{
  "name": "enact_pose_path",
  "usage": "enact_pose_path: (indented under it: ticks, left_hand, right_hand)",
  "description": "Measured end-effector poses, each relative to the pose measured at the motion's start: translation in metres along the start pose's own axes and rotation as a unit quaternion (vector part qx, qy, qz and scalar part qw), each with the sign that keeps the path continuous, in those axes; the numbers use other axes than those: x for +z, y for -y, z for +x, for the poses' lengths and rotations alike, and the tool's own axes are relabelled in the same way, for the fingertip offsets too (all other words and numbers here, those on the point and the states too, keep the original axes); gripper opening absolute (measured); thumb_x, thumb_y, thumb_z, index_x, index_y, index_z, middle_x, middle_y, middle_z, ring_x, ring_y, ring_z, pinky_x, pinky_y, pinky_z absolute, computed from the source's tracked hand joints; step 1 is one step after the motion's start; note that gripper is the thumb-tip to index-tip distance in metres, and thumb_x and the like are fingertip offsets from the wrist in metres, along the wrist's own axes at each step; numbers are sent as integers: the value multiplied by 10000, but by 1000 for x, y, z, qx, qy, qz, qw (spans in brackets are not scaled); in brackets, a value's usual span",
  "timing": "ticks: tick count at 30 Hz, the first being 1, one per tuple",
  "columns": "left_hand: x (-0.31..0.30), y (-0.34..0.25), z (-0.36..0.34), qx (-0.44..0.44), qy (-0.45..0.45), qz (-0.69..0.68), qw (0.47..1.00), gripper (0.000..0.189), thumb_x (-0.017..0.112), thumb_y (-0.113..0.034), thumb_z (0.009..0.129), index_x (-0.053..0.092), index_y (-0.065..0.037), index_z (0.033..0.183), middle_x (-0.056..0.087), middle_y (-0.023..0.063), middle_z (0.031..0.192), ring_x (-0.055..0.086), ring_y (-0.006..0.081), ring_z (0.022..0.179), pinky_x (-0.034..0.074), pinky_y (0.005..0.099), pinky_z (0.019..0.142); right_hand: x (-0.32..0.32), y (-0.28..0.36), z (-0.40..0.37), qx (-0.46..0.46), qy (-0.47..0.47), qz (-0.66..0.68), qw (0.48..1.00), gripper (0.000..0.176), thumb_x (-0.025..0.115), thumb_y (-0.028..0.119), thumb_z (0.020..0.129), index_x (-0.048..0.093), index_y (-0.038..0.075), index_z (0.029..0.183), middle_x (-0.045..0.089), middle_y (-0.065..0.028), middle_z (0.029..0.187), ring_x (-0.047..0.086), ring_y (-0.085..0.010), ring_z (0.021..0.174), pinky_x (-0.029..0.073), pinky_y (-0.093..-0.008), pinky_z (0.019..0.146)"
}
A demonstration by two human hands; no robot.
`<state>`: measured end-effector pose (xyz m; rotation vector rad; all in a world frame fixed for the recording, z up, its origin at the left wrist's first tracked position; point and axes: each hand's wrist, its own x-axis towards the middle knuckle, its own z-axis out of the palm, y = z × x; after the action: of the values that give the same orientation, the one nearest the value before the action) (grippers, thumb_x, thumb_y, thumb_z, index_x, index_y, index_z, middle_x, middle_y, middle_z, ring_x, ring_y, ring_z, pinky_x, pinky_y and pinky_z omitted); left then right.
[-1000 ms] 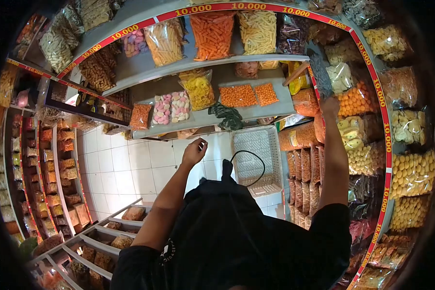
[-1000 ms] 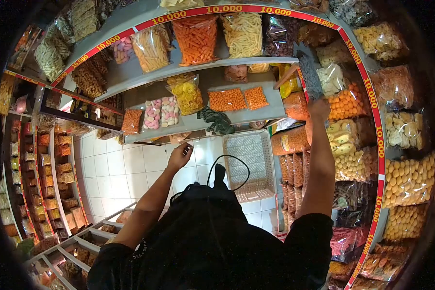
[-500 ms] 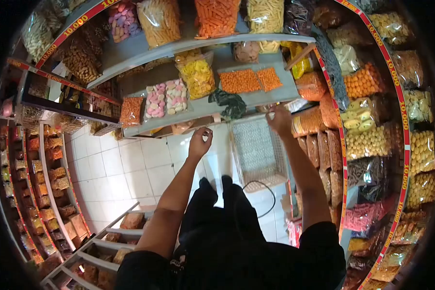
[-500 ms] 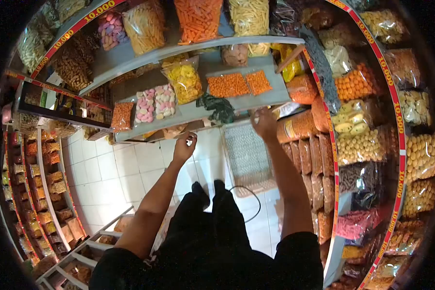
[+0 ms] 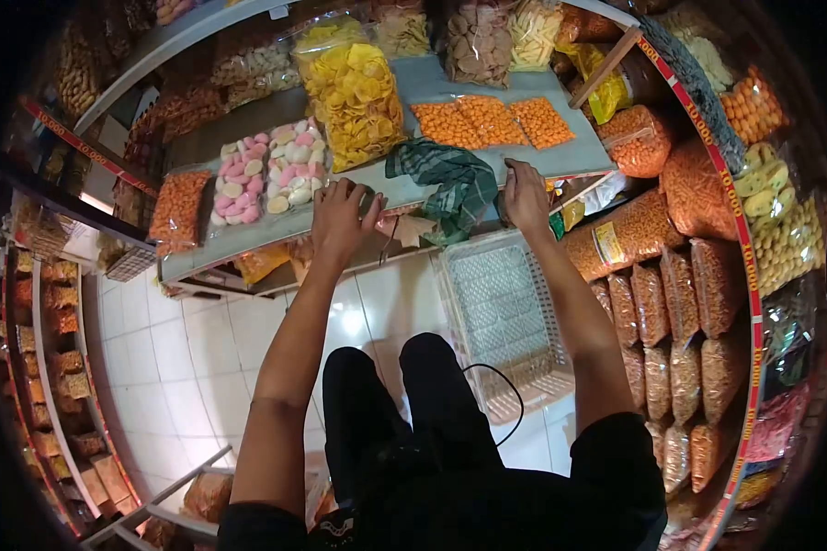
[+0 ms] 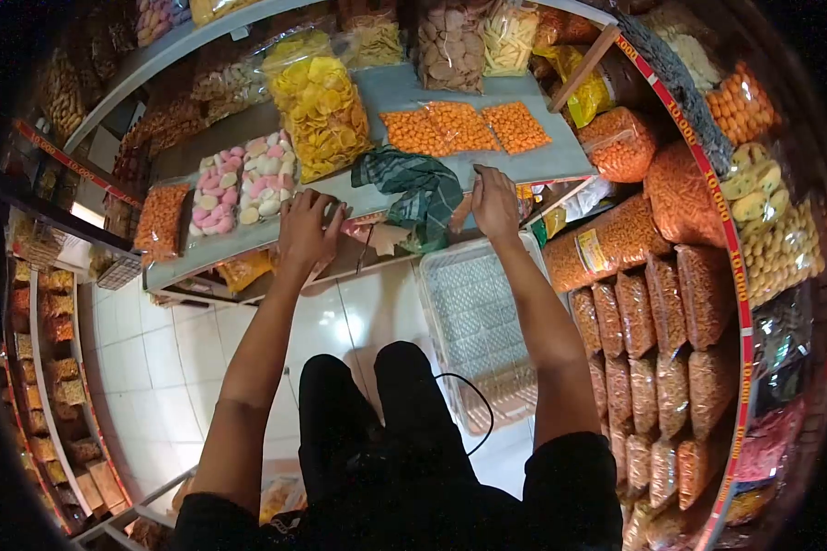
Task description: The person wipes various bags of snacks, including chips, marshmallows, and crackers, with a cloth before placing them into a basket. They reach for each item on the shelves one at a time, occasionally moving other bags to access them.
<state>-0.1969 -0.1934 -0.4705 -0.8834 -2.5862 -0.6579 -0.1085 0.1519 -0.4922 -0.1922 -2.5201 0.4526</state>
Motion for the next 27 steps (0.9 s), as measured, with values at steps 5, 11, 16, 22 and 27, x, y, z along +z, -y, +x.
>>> enact_pose_path:
  ticks: [5,11,16,22,27]
  left_hand:
    - [17,2,-10,33,-70,59,995,291,635,-377,931,718,-99,913,645,100,916,620,286,922,402,455,870]
    - [19,6,-16,59,-98,47,992,373,613,-446,947,723,-90,913,653,117,931,634,311,919,405,477,887]
    - [22,6,-15,49,-73,66,994,426,616,-505,931,722,-93,914,653,115,949,635,331,926,405,509,900]
    - [23,7,-14,61,-111,68,990,450,627,-519,912,720,-79,905,651,128,941,635,321,921,390,500,912]
    - [13,8,-12,38,-80,-10,996,455,664,-495,886,716,-50,965,651,164,959,625,345,930,414,465,900]
  right_hand:
    - [15,-6,-12,-51,-96,2,994,252,475,112,987,614,2,1167,638,-184,1049,584,-365,1011,423,-460,946]
    - [33,-20,-15,-85,-157,5,984,223,521,139,961,633,28,1119,641,-172,1029,585,-370,999,427,-463,930]
    - [33,-34,-5,-92,-132,-19,987,194,534,147,950,647,18,1040,628,-179,1001,586,-380,998,436,-477,902]
    - [37,-20,-9,-79,-157,-41,984,174,539,142,944,654,19,989,610,-182,984,569,-381,972,427,-473,905]
    - [14,-8,9,19,-125,99,987,218,539,186,990,648,4,1040,652,-197,972,636,-371,928,491,-441,847]
